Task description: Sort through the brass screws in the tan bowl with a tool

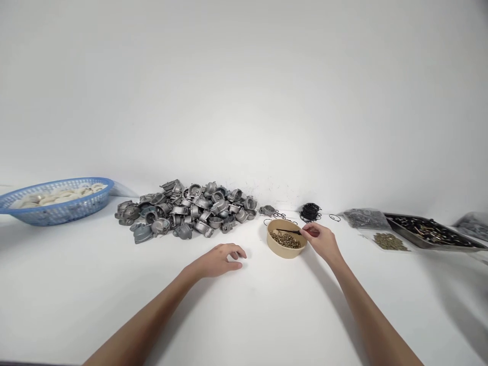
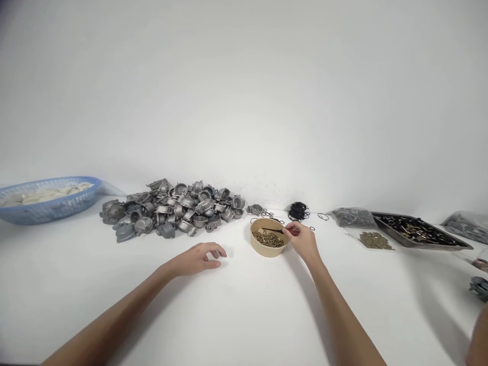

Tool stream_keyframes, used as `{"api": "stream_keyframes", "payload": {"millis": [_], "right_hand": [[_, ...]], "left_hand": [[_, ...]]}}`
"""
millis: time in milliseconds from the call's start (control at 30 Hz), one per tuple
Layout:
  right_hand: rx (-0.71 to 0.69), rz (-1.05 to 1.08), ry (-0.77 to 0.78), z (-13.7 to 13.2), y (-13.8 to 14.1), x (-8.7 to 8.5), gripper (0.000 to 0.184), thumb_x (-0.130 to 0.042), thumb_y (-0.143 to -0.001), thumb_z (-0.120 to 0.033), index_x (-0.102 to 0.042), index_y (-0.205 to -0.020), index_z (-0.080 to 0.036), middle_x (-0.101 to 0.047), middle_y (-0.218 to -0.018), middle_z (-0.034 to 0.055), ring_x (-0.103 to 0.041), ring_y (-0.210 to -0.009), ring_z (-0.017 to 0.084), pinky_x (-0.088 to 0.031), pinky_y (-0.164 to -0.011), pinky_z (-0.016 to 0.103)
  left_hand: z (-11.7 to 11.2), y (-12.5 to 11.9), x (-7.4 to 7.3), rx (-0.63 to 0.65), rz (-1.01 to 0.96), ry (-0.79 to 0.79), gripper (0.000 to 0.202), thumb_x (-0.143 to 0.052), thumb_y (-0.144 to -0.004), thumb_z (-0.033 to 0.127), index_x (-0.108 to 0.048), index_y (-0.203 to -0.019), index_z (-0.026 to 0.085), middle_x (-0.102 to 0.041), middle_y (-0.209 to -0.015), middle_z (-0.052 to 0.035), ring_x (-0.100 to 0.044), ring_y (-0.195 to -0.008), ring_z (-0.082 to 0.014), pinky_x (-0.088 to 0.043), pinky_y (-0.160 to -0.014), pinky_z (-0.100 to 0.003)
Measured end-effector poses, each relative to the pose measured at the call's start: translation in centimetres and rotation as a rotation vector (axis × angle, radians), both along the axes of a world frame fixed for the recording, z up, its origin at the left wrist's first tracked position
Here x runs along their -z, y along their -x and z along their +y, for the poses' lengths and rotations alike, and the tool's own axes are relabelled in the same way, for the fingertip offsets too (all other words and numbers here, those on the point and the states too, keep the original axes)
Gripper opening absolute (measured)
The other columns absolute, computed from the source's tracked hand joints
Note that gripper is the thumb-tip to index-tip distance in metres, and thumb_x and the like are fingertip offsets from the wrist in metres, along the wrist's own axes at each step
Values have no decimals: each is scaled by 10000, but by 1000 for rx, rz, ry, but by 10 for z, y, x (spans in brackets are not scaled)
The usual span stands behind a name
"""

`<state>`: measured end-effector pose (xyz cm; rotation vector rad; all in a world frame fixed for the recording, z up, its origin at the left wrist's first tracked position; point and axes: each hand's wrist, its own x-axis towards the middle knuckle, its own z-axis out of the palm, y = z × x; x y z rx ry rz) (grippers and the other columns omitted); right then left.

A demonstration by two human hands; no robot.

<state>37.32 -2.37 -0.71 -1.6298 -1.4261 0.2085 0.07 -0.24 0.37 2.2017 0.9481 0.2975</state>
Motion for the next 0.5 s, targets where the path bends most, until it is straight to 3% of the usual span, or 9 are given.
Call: {"api": "stream_keyframes", "payload": {"millis": [300,500], "right_hand": [[18,-17,85,0,3,-1,191,-705,-661,-411,-696,-751,-243,-771,-828,42,-743,-808,281,-515,-723,345],[50,28,41,-2,1,-4,188,-745,-640,-401,-721,-715,-231,-765,-755,62,-733,-804,289,-533,-725,355]], "left_hand": [[1,1,2,21,-12,-30,321,-604,-883,395,-664,-1178,282,-635,-1162,-57,-604,-1078,-236,-484,-856,-299],[0,1,2,11,-2,-43,323,-598,-884,407,-664,-1174,281,-635,-1161,-53,-606,-1058,-238,-485,-869,-304]]}}
